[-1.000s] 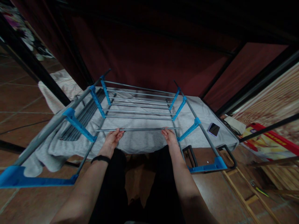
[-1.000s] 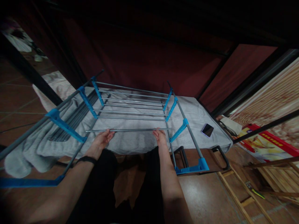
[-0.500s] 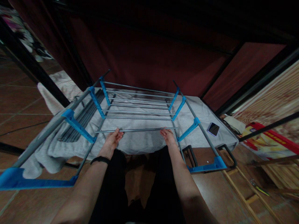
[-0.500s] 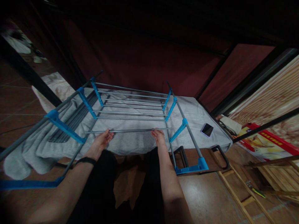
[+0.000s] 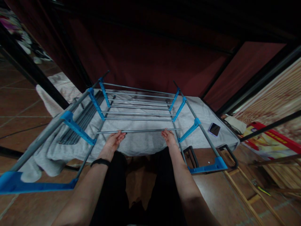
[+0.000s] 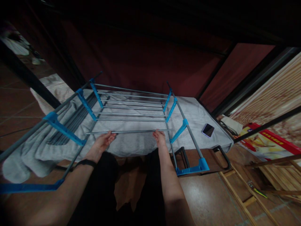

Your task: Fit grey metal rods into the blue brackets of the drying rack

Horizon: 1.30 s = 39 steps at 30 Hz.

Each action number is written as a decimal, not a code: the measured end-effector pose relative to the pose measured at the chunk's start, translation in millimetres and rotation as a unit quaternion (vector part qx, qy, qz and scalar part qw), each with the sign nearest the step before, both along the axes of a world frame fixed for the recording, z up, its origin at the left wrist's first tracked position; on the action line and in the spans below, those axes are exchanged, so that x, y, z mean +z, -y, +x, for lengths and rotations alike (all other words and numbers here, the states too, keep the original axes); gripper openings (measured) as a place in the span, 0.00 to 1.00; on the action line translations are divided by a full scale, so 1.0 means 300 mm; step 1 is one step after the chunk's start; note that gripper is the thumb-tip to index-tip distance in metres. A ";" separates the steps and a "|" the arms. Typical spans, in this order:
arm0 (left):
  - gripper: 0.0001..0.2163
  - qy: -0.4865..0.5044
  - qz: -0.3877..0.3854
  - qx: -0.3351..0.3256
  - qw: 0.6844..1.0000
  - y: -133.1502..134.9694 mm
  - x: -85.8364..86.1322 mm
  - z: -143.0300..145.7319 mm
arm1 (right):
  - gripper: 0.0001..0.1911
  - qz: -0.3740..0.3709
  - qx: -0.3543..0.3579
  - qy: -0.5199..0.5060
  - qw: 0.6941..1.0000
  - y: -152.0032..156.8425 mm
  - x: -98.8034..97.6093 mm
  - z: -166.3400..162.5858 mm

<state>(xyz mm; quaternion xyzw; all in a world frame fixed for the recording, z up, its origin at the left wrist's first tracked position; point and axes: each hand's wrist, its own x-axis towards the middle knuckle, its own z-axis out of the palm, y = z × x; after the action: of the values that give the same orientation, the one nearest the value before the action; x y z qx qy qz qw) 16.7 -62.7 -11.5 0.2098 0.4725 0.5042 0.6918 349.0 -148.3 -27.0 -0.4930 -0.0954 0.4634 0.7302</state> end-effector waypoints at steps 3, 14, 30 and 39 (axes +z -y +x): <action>0.06 0.004 0.003 0.002 1.000 0.001 -0.001 0.001 | 0.13 -0.001 0.000 0.001 1.000 0.000 0.001 0.000; 0.05 0.022 -0.024 0.018 0.999 -0.008 -0.008 -0.012 | 0.16 -0.015 -0.010 0.005 1.000 0.006 0.006 0.001; 0.08 0.012 -0.027 0.036 0.999 0.002 0.012 -0.007 | 0.13 -0.004 0.023 -0.008 1.000 0.002 -0.003 0.000; 0.10 0.009 -0.027 0.041 0.999 -0.002 0.010 -0.002 | 0.10 -0.005 0.044 -0.015 0.999 -0.003 -0.006 -0.002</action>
<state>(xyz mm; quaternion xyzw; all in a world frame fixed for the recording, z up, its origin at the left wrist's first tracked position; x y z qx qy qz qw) 16.1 -62.0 -8.6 0.1668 0.4884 0.5211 0.6798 348.5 -147.5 -28.8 -0.4851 -0.1039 0.5023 0.7082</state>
